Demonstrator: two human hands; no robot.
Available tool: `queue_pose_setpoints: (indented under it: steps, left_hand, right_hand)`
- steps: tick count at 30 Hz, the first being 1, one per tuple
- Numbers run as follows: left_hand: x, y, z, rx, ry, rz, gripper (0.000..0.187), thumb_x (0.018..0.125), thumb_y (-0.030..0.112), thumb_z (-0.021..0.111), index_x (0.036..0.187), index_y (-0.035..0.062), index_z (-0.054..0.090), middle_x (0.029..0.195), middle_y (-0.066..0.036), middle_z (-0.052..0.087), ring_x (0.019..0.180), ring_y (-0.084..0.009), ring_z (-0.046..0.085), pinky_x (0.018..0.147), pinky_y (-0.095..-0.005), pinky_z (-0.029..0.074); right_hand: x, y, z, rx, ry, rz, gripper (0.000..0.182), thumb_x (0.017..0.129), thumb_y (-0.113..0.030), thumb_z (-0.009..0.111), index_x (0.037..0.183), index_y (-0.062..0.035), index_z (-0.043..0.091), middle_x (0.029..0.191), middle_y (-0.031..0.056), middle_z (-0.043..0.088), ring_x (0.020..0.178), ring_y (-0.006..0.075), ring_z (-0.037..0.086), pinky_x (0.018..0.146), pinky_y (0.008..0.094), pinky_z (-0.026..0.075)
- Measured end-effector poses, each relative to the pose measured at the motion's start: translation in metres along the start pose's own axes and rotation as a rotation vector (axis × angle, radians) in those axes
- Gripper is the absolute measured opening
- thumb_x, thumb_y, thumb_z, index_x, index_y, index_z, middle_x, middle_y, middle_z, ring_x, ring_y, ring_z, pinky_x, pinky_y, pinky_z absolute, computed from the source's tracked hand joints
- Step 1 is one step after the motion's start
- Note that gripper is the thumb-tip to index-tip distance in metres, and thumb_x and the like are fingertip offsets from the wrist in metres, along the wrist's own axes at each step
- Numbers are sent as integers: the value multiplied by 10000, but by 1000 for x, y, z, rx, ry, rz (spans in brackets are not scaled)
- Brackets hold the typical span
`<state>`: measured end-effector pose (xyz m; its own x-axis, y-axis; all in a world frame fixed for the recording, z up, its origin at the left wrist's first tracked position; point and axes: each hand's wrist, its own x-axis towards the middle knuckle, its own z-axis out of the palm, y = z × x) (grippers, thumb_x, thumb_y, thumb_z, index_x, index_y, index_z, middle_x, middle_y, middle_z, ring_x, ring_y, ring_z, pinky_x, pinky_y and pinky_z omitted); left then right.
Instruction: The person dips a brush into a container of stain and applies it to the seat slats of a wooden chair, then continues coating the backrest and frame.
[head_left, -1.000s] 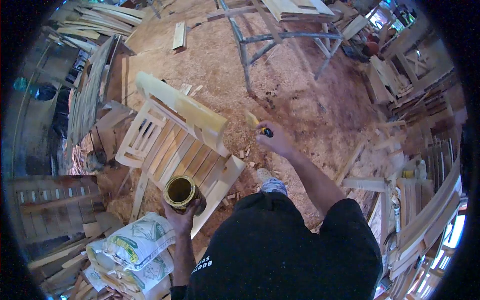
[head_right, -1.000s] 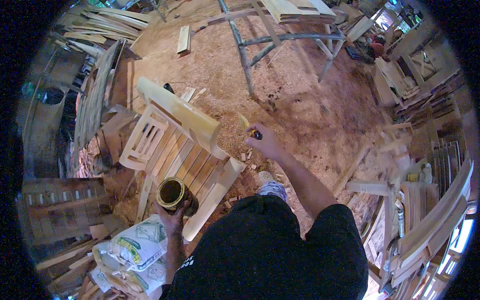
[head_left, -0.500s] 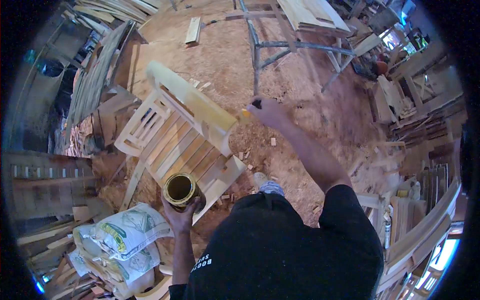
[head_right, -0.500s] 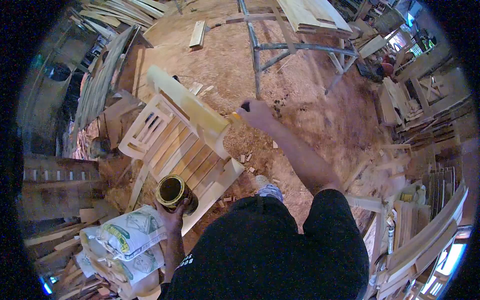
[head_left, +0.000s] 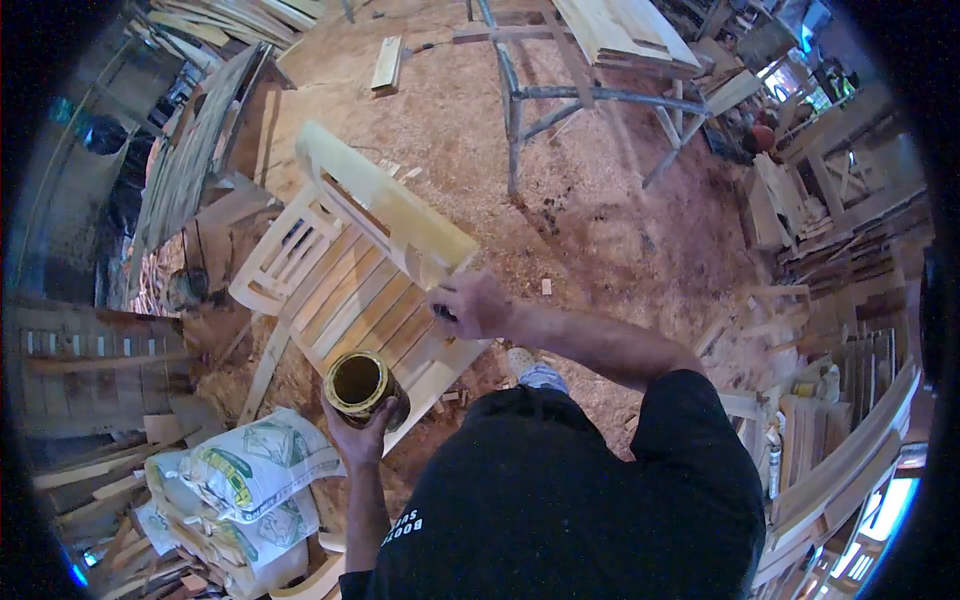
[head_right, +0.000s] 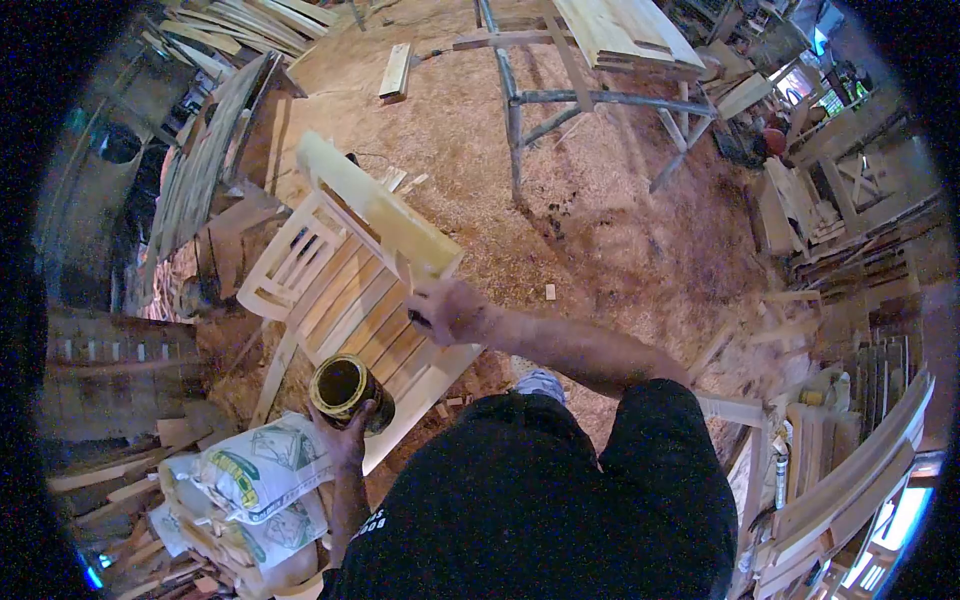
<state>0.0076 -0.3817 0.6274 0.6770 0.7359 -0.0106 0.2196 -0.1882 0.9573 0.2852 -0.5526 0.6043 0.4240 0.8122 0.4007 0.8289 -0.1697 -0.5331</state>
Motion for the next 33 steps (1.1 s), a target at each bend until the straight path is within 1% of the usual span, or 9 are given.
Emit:
queue_pose_setpoints:
  steps: [6, 8, 11, 14, 17, 21, 24, 30, 33]
  left_hand:
    - [3, -9, 1, -35, -10, -5, 1036, 658, 162, 985, 1490, 5, 388, 1355, -134, 584, 1256, -259, 592, 1106, -407, 459]
    - [4, -5, 4, -39, -19, -14, 1038, 654, 162, 988, 1488, 6, 390, 1357, -132, 583, 1261, -260, 589, 1110, -409, 455]
    - [5, -4, 5, 18, -35, -11, 1021, 648, 148, 987, 1474, 9, 403, 1357, -131, 583, 1263, -260, 586, 1112, -408, 452]
    - [4, -12, 5, -26, -29, -24, 1019, 643, 130, 985, 1471, 13, 403, 1365, -131, 578, 1265, -259, 584, 1115, -412, 450]
    - [5, -9, 5, -5, -38, 0, 1030, 641, 118, 981, 1480, 18, 393, 1376, -131, 570, 1270, -259, 579, 1118, -417, 449]
    - [4, 7, 8, -5, -36, -3, 1040, 640, 113, 979, 1489, 21, 385, 1381, -132, 565, 1274, -261, 578, 1118, -418, 450]
    - [2, 5, 2, 54, -30, 45, 1040, 641, 130, 981, 1486, 21, 384, 1371, -133, 570, 1270, -266, 580, 1120, -420, 449]
    - [1, -2, 3, 61, -35, 414, 1136, 662, 187, 984, 1537, 32, 276, 1416, -159, 528, 1307, -307, 566, 1137, -456, 456]
    - [6, 3, -13, 67, -10, 587, 1175, 669, 200, 986, 1559, 42, 235, 1461, -183, 485, 1334, -331, 552, 1140, -474, 464]
  right_hand:
    - [17, 101, -43, 281, 317, 770, 220, 886, -328, 740, 851, -111, 743, 676, 102, 666, 632, 250, 682, 595, 412, 524]
    - [-4, 154, -52, 650, 287, 983, 319, 904, -387, 749, 855, -72, 746, 654, 50, 637, 549, 175, 618, 522, 366, 488]
    - [-45, 211, -21, 1128, 469, 1082, 341, 912, -378, 761, 812, -55, 717, 659, 8, 608, 511, 130, 561, 480, 325, 447]
    - [-72, 217, 1, 1024, 521, 1294, 301, 938, -349, 745, 818, -78, 691, 681, 5, 610, 509, 131, 507, 488, 317, 418]
    - [-67, 214, 14, 610, 486, 1097, 289, 934, -327, 763, 783, -95, 681, 675, 5, 618, 498, 132, 529, 470, 318, 415]
    - [-36, 170, -21, 704, 622, 984, 260, 929, -308, 752, 795, -93, 693, 631, -3, 597, 506, 126, 541, 454, 312, 426]
    - [-35, 138, -54, 1106, 977, 1041, 214, 933, -290, 736, 871, -90, 689, 614, -4, 583, 496, 120, 532, 410, 289, 421]
    - [-101, 110, -18, 1433, 1051, 1202, 216, 977, -323, 657, 881, -136, 606, 650, 16, 562, 479, 144, 506, 402, 305, 411]
    - [-125, 84, 18, 1288, 998, 1251, 208, 990, -312, 636, 866, -149, 597, 637, 12, 547, 477, 144, 499, 409, 321, 413]
